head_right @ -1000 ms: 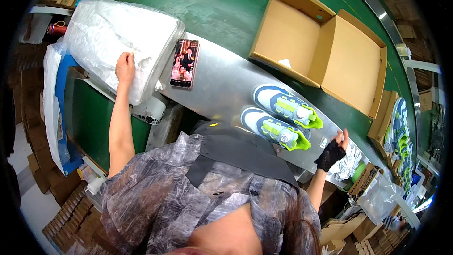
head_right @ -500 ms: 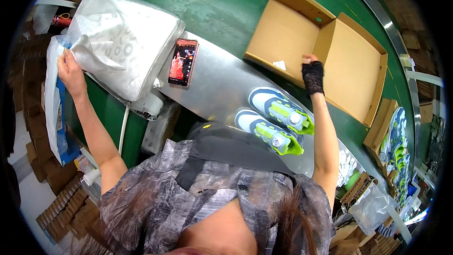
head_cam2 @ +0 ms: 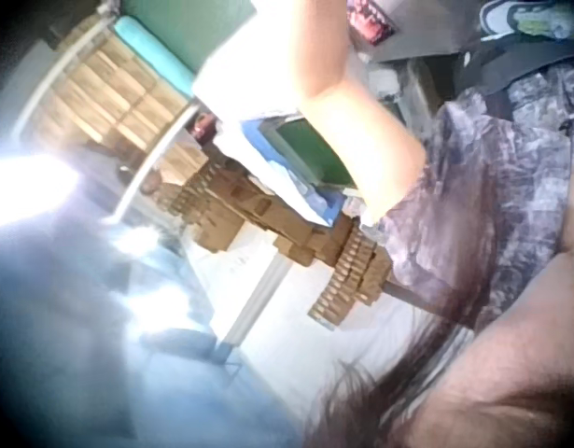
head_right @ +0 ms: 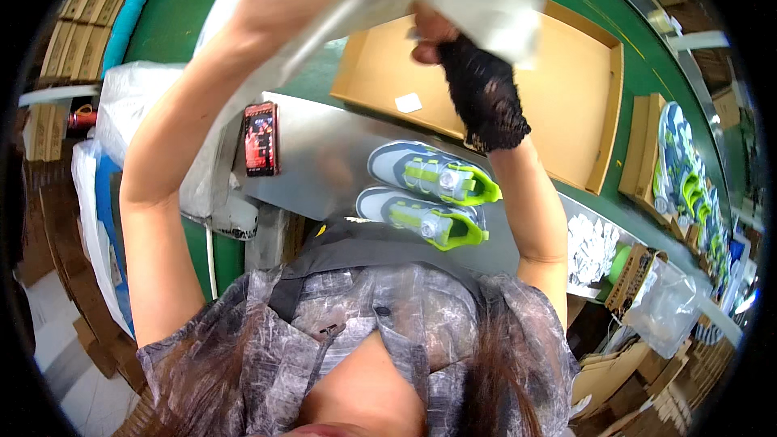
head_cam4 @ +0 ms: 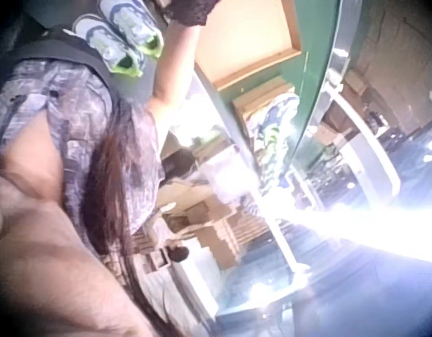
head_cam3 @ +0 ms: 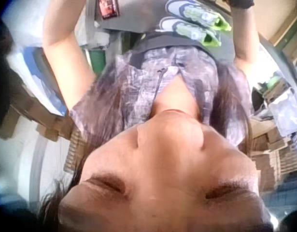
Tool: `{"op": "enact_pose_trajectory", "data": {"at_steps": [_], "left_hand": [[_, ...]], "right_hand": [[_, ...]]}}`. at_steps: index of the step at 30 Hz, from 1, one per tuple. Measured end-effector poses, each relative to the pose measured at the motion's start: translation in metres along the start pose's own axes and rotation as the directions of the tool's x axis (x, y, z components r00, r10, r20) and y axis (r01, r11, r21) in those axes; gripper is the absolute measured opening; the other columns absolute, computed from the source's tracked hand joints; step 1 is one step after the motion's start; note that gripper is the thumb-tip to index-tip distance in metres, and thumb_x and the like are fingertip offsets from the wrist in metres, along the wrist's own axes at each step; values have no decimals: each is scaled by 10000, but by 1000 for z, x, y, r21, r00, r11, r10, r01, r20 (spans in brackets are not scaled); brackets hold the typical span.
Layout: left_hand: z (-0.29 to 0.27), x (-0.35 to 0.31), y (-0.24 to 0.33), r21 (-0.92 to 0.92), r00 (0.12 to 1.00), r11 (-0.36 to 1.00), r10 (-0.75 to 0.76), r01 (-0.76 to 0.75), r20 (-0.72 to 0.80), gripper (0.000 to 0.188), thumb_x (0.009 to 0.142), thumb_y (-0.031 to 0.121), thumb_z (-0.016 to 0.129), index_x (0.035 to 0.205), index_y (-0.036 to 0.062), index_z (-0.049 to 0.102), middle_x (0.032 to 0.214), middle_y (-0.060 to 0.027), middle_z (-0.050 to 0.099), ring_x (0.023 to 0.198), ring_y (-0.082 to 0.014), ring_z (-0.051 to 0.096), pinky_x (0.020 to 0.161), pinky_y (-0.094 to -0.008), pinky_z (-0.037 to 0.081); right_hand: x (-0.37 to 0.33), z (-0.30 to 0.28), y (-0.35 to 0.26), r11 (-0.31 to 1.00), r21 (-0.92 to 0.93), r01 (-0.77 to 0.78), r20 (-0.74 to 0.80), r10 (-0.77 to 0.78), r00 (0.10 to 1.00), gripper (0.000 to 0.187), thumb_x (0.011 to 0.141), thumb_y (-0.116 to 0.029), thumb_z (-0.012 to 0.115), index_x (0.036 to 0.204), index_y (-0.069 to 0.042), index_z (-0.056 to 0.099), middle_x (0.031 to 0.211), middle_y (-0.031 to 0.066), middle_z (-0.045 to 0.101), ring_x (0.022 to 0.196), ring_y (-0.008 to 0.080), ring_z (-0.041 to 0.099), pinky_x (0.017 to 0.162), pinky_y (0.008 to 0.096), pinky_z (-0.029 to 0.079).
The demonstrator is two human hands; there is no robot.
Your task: The person places tissue paper into a cardboard shoe box, inserts a pair of sneakers, folds the tissue over the shoes, closes the box, and moves it aside. This sequence is repeated for multiple pairs of shoes.
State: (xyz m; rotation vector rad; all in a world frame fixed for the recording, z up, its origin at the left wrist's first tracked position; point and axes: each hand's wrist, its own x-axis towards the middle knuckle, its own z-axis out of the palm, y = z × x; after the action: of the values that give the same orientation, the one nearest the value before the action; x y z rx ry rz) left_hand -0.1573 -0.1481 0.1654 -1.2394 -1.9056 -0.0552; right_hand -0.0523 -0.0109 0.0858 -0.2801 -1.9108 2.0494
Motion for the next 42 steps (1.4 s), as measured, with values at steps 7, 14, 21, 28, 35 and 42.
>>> {"op": "enact_pose_trajectory", "data": {"at_steps": [7,14,21,28,35,42], "left_hand": [[64,14,73,-729,992,680,10,83,123,437,809,355,565,1097,33,500,1118,-167,507,1077,-300,467,902,-429,356],[129,-130,29,-230,890,967,6,112,455,573,790,488,523,1231,130,454,1329,-156,340,1274,-303,246,956,-619,160],[162,-176,-22,2,265,349,-715,937,647,800,708,593,573,1222,0,418,1276,-231,378,1248,-285,299,978,-544,216],[156,-226,-6,72,-2,-556,126,828,992,682,716,442,672,1094,-97,492,1075,-159,554,986,-215,541,843,-294,422],[158,-191,56,-301,317,-446,-40,843,948,429,740,293,692,986,-38,573,893,-68,616,783,-114,561,712,-251,451],[155,-183,5,-592,520,-95,-383,800,763,265,777,215,652,921,6,578,791,-10,577,705,-70,507,615,-222,423]], "right_hand": [[-3,-211,47,768,614,182,-413,116,903,68,829,-147,535,782,-113,499,628,-38,438,470,92,395,465,230,347],[-150,-408,94,886,350,303,-823,138,550,205,877,-294,393,936,-143,518,896,-34,477,762,106,426,664,221,319],[-207,-397,94,932,345,111,-905,300,300,144,843,-234,557,840,-93,530,583,-23,449,469,95,414,465,233,387],[-235,-181,36,531,-803,-273,-370,-84,925,295,708,-143,665,962,-40,556,849,53,539,781,194,520,695,306,435],[-239,-70,76,154,-910,386,399,69,914,205,637,-217,584,746,-45,560,662,58,483,593,210,507,506,341,402],[-181,-61,10,274,-897,348,362,3,932,194,670,-205,652,599,-86,515,572,66,475,558,225,508,502,349,399]]}}
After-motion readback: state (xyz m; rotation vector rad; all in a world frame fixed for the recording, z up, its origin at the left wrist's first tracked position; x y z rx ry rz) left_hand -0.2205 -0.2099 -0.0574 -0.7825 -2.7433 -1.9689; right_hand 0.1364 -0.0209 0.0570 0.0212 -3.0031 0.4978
